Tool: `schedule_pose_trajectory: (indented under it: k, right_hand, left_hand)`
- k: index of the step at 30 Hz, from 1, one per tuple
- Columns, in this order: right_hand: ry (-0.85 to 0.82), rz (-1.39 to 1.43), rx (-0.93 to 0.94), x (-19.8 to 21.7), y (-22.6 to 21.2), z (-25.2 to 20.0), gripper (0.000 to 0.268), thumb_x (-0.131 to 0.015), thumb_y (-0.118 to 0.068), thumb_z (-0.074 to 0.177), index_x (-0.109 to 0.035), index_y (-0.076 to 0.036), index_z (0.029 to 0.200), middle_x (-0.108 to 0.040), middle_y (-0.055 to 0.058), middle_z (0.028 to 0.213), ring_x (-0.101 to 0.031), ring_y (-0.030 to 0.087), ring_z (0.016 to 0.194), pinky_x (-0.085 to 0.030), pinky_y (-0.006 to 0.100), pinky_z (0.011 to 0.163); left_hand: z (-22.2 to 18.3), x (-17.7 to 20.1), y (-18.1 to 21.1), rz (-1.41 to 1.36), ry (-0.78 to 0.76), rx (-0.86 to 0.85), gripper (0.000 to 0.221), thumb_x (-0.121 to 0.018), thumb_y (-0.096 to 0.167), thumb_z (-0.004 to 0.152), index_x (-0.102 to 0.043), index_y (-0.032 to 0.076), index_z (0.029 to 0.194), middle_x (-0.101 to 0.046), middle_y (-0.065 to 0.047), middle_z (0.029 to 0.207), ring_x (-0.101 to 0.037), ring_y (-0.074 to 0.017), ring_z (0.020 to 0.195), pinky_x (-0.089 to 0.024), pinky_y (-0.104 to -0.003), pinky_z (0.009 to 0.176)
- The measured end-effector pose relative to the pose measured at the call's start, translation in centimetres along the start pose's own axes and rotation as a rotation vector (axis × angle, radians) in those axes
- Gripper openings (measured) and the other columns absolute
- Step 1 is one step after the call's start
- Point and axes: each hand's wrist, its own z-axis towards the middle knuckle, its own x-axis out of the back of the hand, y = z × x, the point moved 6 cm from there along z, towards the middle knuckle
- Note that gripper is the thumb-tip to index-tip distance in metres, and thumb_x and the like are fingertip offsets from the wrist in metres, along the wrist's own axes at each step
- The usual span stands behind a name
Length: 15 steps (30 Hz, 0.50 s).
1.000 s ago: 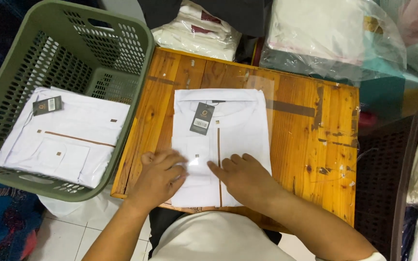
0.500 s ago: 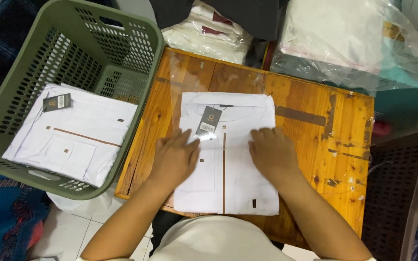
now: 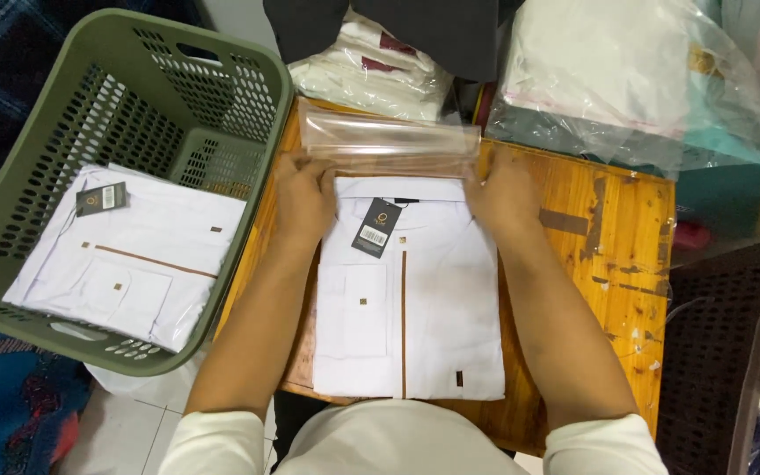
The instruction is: Packaging folded white shirts into clear plastic bags and placing them into a storage basket.
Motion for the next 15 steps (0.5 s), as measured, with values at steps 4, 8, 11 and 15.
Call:
schedule_pose_trajectory:
  k: [4, 8, 11, 15]
  right_hand:
    - [-0.069, 0.024, -0.058, 0.7, -1.6, -0.9, 0.065, -0.065, -0.043, 0.094, -0.052, 0.002, 0.139, -0.061, 0.031, 0.122, -0.065, 0.05, 0.113, -0.052, 0.065, 0.088]
    - [-0.124, 0.155, -0.126, 0.4, -0.8, -0.3, 0.054, -0.057, -0.04, 0.097, -0.059, 0.002, 0.131, -0.066, 0.031, 0.118, -0.062, 0.051, 0.116, -0.051, 0.061, 0.093]
    - [-0.069, 0.295, -0.119, -1.0, 1.5, 1.3, 0.044, -0.058, -0.041, 0.097, -0.07, -0.004, 0.119, -0.071, 0.024, 0.107, -0.066, 0.044, 0.111, -0.053, 0.055, 0.089]
    - [0.014, 0.5, -0.142, -2.6, 3.2, 1.7, 0.034, -0.064, -0.045, 0.096, -0.078, -0.015, 0.107, -0.074, 0.014, 0.094, -0.072, 0.033, 0.097, -0.057, 0.045, 0.077]
  left_hand:
    - [-0.3, -0.9, -1.5, 0.025, -0.001, 0.133, 0.016, -0.068, 0.02, 0.1, -0.079, 0.011, 0.105, -0.056, -0.012, 0.107, -0.063, -0.0323, 0.107, -0.054, -0.036, 0.089]
    - [0.1, -0.8, -1.1, -0.072, -0.187, 0.271, 0.025, -0.061, 0.025, 0.102, -0.077, 0.011, 0.116, -0.062, -0.017, 0.106, -0.065, -0.0359, 0.108, -0.055, -0.039, 0.091]
    - [0.6, -1.5, -2.4, -0.19, -0.22, 0.357, 0.026, -0.059, 0.029, 0.103, -0.078, 0.015, 0.116, -0.068, -0.016, 0.101, -0.068, -0.0303, 0.102, -0.055, -0.037, 0.083]
    - [0.5, -1.4, -2.3, -0.324, -0.239, 0.51, 0.027, -0.058, 0.031, 0.103, -0.077, 0.018, 0.117, -0.073, -0.008, 0.093, -0.07, -0.0193, 0.088, -0.057, -0.032, 0.069]
